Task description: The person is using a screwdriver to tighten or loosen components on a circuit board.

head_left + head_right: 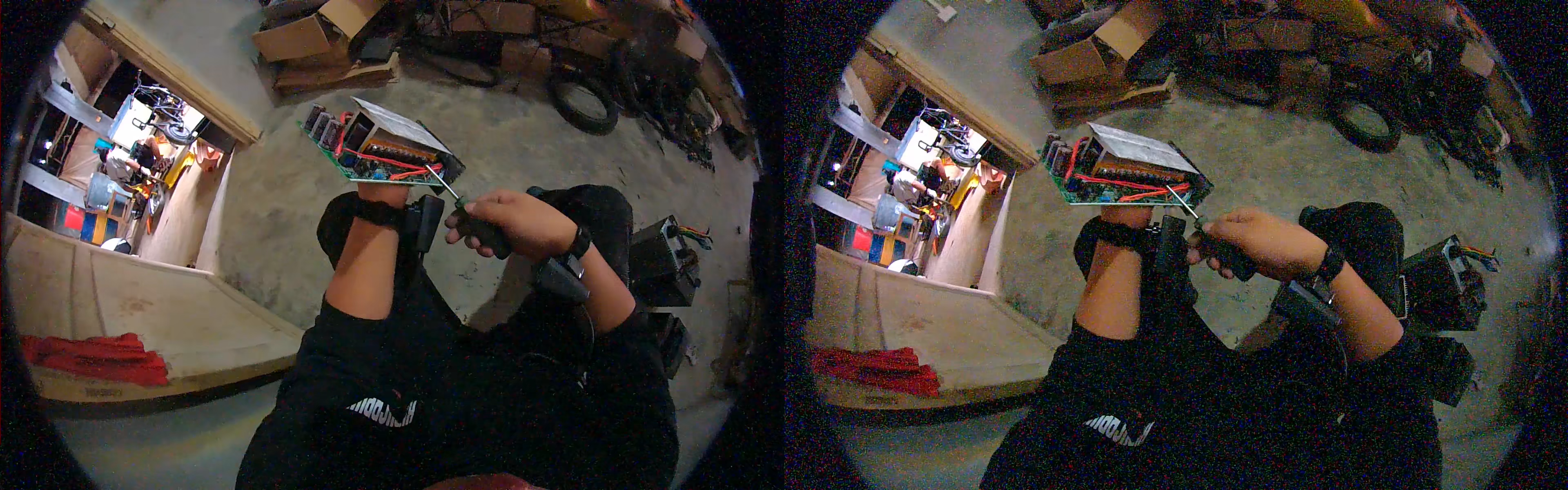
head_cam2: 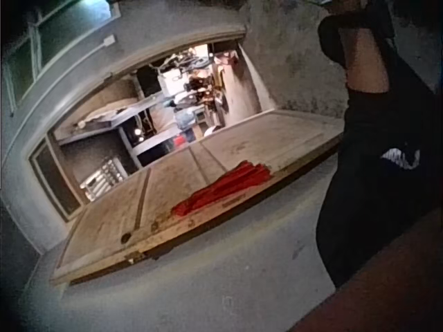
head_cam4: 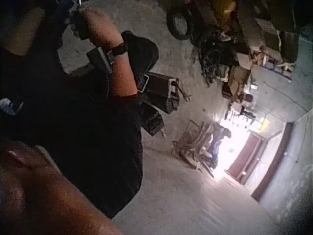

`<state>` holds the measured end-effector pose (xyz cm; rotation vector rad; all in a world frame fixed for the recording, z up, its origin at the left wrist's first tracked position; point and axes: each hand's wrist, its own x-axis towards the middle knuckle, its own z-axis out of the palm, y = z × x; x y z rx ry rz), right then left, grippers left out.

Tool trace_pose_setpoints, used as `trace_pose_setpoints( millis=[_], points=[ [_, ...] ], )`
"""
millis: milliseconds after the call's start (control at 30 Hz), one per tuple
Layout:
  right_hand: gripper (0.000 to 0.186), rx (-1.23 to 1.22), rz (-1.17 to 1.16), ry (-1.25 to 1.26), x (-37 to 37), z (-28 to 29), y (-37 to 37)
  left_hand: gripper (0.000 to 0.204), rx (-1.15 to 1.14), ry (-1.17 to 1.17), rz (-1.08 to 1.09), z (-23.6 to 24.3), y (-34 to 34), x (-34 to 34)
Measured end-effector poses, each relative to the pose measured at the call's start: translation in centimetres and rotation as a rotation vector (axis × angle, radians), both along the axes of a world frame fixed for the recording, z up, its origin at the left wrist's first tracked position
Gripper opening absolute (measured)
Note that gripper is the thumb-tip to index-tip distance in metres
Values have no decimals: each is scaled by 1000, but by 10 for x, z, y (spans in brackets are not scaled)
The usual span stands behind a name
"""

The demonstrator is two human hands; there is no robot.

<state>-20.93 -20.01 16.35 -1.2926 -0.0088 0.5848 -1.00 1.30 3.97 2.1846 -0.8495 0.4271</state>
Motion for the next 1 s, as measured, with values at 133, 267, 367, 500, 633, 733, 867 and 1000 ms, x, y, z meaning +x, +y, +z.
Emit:
trace_pose_setpoints(
  millis=[133,267,367,500,633,733,867,1000],
  points=[
    [28,-331,-115,-48,0,-7,-1,50,-399,325,-167,1,-4,-11],
    [24,-1033,-280,-835,-2,-13,7,52,-887,718,-470,8,-7,-13],
    [23,-1127,-479,-995,-4,-11,14,51,-1434,1049,-778,5,-8,-13],
    [29,-1019,-370,-805,-2,-2,6,48,-1034,800,-505,-6,0,-7],
    [37,-752,-310,-521,2,-2,7,45,-1201,954,-642,-13,-5,4],
    [41,-677,-260,-359,4,-3,6,44,-1345,1040,-723,-11,-6,4],
    [34,-420,-95,-197,0,0,1,48,-350,280,-164,-1,-2,-5],
    [32,-446,-109,-203,-10,5,4,54,-285,264,-112,8,-2,-13]
  ],
)
